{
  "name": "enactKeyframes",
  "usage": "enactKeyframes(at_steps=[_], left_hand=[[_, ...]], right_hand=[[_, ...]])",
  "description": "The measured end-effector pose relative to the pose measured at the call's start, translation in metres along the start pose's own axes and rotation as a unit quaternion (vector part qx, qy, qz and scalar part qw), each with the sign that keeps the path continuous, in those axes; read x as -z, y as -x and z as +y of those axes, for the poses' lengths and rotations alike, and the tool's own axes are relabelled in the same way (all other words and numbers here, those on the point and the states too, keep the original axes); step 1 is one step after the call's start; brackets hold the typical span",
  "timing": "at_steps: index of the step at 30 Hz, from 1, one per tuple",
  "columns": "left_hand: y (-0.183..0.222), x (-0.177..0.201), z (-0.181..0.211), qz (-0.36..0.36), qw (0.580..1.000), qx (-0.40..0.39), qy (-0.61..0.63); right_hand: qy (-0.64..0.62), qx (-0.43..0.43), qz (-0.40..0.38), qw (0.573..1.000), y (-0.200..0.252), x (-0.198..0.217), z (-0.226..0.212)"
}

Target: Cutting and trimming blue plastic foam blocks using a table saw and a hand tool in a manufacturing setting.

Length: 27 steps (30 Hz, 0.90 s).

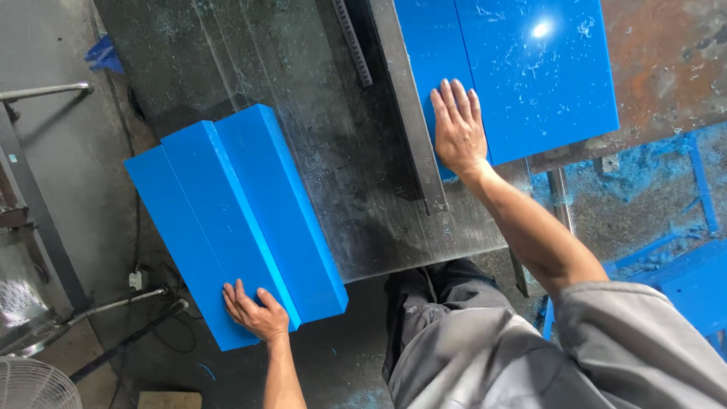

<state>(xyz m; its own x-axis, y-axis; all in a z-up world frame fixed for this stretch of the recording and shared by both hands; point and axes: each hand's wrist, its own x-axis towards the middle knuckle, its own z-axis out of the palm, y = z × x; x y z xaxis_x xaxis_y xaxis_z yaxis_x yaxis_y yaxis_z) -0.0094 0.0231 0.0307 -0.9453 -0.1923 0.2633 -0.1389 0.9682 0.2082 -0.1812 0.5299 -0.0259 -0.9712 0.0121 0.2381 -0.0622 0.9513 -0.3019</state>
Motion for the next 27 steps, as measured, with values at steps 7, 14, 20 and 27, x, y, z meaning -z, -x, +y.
enactKeyframes(at_steps=[7,14,20,27], left_hand=[[0.001,-0.005,-0.006,0.0,1.0,-0.004,-0.01],[-0.004,-0.004,-0.006,0.012,1.0,-0.009,0.007],[0.003,-0.01,-0.009,-0.009,0.999,0.016,-0.032],[0.011,-0.011,-0.02,-0.019,1.0,0.019,-0.01]], right_hand=[[0.022,-0.004,-0.038,0.999,0.083,0.03,-0.018],[-0.003,-0.046,-0.074,0.996,0.194,0.061,-0.05],[-0.003,-0.206,-0.038,0.978,0.2,0.045,-0.066],[-0.005,-0.363,-0.15,0.92,0.195,0.07,-0.077]])
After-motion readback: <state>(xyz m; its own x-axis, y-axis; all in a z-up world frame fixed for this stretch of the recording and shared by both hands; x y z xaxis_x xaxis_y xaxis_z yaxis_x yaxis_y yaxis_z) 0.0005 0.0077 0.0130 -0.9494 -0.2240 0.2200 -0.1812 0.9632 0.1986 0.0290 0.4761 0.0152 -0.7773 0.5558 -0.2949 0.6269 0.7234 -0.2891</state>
